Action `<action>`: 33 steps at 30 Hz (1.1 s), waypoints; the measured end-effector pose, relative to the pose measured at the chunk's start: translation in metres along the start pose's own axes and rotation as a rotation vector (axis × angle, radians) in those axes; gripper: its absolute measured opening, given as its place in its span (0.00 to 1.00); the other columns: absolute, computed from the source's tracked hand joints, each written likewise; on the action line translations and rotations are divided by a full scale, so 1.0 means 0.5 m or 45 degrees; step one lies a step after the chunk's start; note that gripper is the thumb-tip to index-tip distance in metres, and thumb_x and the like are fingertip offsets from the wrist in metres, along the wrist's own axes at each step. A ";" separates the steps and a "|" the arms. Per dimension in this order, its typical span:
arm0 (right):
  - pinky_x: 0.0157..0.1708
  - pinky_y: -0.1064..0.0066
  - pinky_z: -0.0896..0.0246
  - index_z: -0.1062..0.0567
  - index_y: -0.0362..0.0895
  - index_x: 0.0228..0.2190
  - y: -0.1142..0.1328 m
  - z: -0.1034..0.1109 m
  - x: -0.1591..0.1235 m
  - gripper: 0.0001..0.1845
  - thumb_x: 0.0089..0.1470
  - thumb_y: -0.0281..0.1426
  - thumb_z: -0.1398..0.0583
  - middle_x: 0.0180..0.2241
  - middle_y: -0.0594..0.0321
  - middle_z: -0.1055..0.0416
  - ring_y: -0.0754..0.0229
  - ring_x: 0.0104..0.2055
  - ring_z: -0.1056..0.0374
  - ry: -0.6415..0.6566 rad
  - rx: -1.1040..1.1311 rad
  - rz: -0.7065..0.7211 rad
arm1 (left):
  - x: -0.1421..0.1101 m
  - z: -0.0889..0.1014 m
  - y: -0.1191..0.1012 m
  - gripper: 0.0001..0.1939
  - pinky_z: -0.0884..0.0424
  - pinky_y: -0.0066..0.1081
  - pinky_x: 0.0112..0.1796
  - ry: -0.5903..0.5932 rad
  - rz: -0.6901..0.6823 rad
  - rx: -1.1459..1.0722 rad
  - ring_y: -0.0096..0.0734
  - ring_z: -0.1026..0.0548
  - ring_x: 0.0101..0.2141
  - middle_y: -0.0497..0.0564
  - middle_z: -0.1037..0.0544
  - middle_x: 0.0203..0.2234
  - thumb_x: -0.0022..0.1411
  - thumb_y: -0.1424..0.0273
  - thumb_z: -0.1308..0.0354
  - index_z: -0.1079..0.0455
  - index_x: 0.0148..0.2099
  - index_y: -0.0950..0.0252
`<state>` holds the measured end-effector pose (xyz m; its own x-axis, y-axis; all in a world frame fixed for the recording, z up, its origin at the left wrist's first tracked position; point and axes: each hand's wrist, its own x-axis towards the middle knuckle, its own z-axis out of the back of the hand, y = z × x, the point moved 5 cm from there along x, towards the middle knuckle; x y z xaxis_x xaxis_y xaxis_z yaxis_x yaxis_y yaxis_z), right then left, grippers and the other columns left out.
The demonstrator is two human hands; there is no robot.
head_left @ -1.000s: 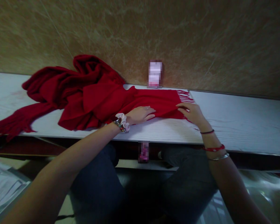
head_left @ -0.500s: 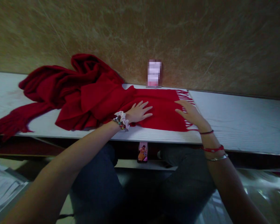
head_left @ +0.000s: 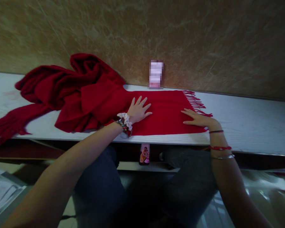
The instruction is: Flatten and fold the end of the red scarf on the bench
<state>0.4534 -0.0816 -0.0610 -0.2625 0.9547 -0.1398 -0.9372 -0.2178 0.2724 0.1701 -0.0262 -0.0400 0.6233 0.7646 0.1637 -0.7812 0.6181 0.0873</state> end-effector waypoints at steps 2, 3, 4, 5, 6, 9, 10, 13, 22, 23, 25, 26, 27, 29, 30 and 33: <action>0.60 0.51 0.56 0.43 0.50 0.59 -0.018 0.004 -0.010 0.41 0.46 0.52 0.43 0.63 0.57 0.55 0.48 0.64 0.58 -0.019 0.015 0.003 | 0.001 -0.011 0.020 0.30 0.56 0.53 0.57 0.095 0.088 -0.026 0.54 0.55 0.61 0.58 0.50 0.63 0.65 0.52 0.62 0.47 0.63 0.61; 0.60 0.50 0.56 0.42 0.50 0.58 -0.022 0.006 -0.014 0.40 0.46 0.51 0.42 0.63 0.57 0.54 0.47 0.64 0.57 -0.029 0.015 0.011 | 0.001 -0.018 0.028 0.31 0.54 0.53 0.56 0.163 0.110 -0.060 0.55 0.54 0.61 0.58 0.50 0.63 0.64 0.51 0.63 0.49 0.64 0.60; 0.60 0.50 0.55 0.41 0.50 0.58 -0.023 0.008 -0.017 0.40 0.46 0.51 0.42 0.63 0.57 0.52 0.47 0.63 0.56 -0.035 0.011 0.020 | 0.002 -0.025 0.033 0.31 0.52 0.52 0.55 0.226 0.116 -0.099 0.55 0.53 0.61 0.58 0.51 0.63 0.64 0.50 0.64 0.51 0.64 0.59; 0.60 0.50 0.54 0.41 0.50 0.57 -0.021 0.011 -0.019 0.39 0.46 0.51 0.42 0.62 0.56 0.50 0.47 0.63 0.54 -0.037 0.004 0.024 | 0.004 -0.031 0.038 0.32 0.52 0.52 0.55 0.276 0.114 -0.135 0.56 0.54 0.61 0.57 0.52 0.63 0.64 0.49 0.64 0.53 0.65 0.58; 0.59 0.50 0.54 0.40 0.49 0.57 -0.015 0.015 -0.018 0.39 0.46 0.51 0.42 0.61 0.56 0.48 0.46 0.62 0.52 -0.041 -0.001 0.021 | 0.005 -0.035 0.041 0.33 0.52 0.53 0.55 0.310 0.108 -0.163 0.56 0.55 0.61 0.57 0.54 0.64 0.63 0.48 0.64 0.55 0.65 0.57; 0.60 0.53 0.54 0.43 0.47 0.59 0.025 0.042 0.003 0.39 0.49 0.51 0.45 0.61 0.55 0.46 0.48 0.62 0.50 -0.130 -0.011 0.003 | 0.008 -0.040 0.045 0.38 0.55 0.55 0.56 0.393 0.102 -0.217 0.60 0.60 0.62 0.58 0.58 0.64 0.59 0.44 0.63 0.58 0.66 0.56; 0.61 0.54 0.55 0.45 0.45 0.59 0.044 0.053 0.018 0.40 0.50 0.51 0.46 0.61 0.54 0.48 0.49 0.62 0.51 -0.182 -0.013 0.009 | 0.008 -0.041 0.046 0.39 0.56 0.55 0.56 0.425 0.105 -0.230 0.61 0.61 0.62 0.58 0.60 0.65 0.58 0.43 0.62 0.58 0.66 0.56; 0.62 0.57 0.60 0.48 0.42 0.60 0.104 0.072 0.083 0.40 0.53 0.50 0.48 0.62 0.53 0.51 0.51 0.64 0.56 -0.279 -0.027 0.059 | 0.008 -0.041 0.048 0.44 0.58 0.54 0.56 0.500 0.100 -0.257 0.61 0.65 0.62 0.59 0.63 0.65 0.54 0.40 0.58 0.60 0.66 0.57; 0.58 0.40 0.64 0.45 0.51 0.59 0.131 -0.007 0.211 0.33 0.56 0.51 0.55 0.63 0.57 0.53 0.44 0.64 0.60 -0.202 -0.131 -0.009 | 0.012 -0.042 0.075 0.51 0.57 0.54 0.56 0.552 0.148 -0.255 0.63 0.67 0.61 0.57 0.66 0.65 0.46 0.37 0.53 0.63 0.66 0.55; 0.58 0.40 0.64 0.45 0.51 0.59 0.126 -0.010 0.209 0.32 0.57 0.51 0.56 0.63 0.57 0.53 0.44 0.64 0.60 -0.224 -0.138 -0.012 | 0.013 -0.042 0.077 0.52 0.57 0.53 0.56 0.559 0.146 -0.259 0.64 0.67 0.61 0.57 0.67 0.65 0.46 0.37 0.53 0.63 0.66 0.55; 0.58 0.40 0.63 0.45 0.50 0.59 0.116 -0.011 0.203 0.32 0.57 0.49 0.57 0.63 0.57 0.53 0.44 0.64 0.59 -0.247 -0.155 -0.031 | 0.013 -0.041 0.079 0.53 0.58 0.53 0.56 0.570 0.143 -0.268 0.63 0.68 0.61 0.56 0.68 0.65 0.45 0.37 0.52 0.62 0.66 0.56; 0.58 0.40 0.63 0.45 0.50 0.59 0.111 -0.010 0.199 0.32 0.58 0.49 0.57 0.63 0.57 0.54 0.45 0.64 0.59 -0.247 -0.164 -0.045 | 0.014 -0.040 0.080 0.53 0.58 0.52 0.56 0.573 0.143 -0.270 0.63 0.68 0.61 0.56 0.68 0.65 0.45 0.37 0.52 0.62 0.66 0.56; 0.58 0.40 0.63 0.46 0.50 0.60 0.105 -0.008 0.194 0.31 0.58 0.48 0.57 0.63 0.57 0.54 0.45 0.64 0.59 -0.241 -0.173 -0.063 | 0.014 -0.039 0.080 0.53 0.58 0.52 0.57 0.575 0.144 -0.271 0.63 0.68 0.61 0.57 0.68 0.65 0.45 0.37 0.51 0.62 0.66 0.56; 0.59 0.41 0.64 0.47 0.49 0.60 0.086 -0.004 0.183 0.32 0.58 0.48 0.58 0.64 0.58 0.56 0.46 0.65 0.61 -0.217 -0.190 -0.112 | 0.013 -0.038 0.080 0.53 0.58 0.53 0.56 0.585 0.145 -0.270 0.63 0.68 0.61 0.57 0.68 0.65 0.45 0.38 0.51 0.62 0.66 0.56; 0.59 0.42 0.64 0.48 0.48 0.60 0.072 -0.003 0.176 0.32 0.58 0.48 0.58 0.64 0.58 0.57 0.46 0.65 0.61 -0.204 -0.197 -0.144 | 0.013 -0.038 0.079 0.53 0.58 0.53 0.56 0.593 0.144 -0.268 0.63 0.68 0.61 0.57 0.68 0.65 0.45 0.38 0.50 0.63 0.66 0.56; 0.59 0.44 0.62 0.48 0.46 0.61 0.010 0.001 0.154 0.32 0.59 0.46 0.59 0.64 0.56 0.57 0.46 0.65 0.61 -0.217 -0.221 -0.236 | 0.010 -0.040 0.076 0.55 0.59 0.54 0.56 0.618 0.131 -0.268 0.63 0.70 0.61 0.57 0.70 0.64 0.44 0.37 0.50 0.64 0.67 0.56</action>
<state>0.4288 -0.0090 -0.0702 -0.0547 0.9985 -0.0065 -0.9947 -0.0539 0.0880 0.1441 0.0048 -0.0554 0.5275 0.7885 -0.3161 -0.8461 0.5209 -0.1126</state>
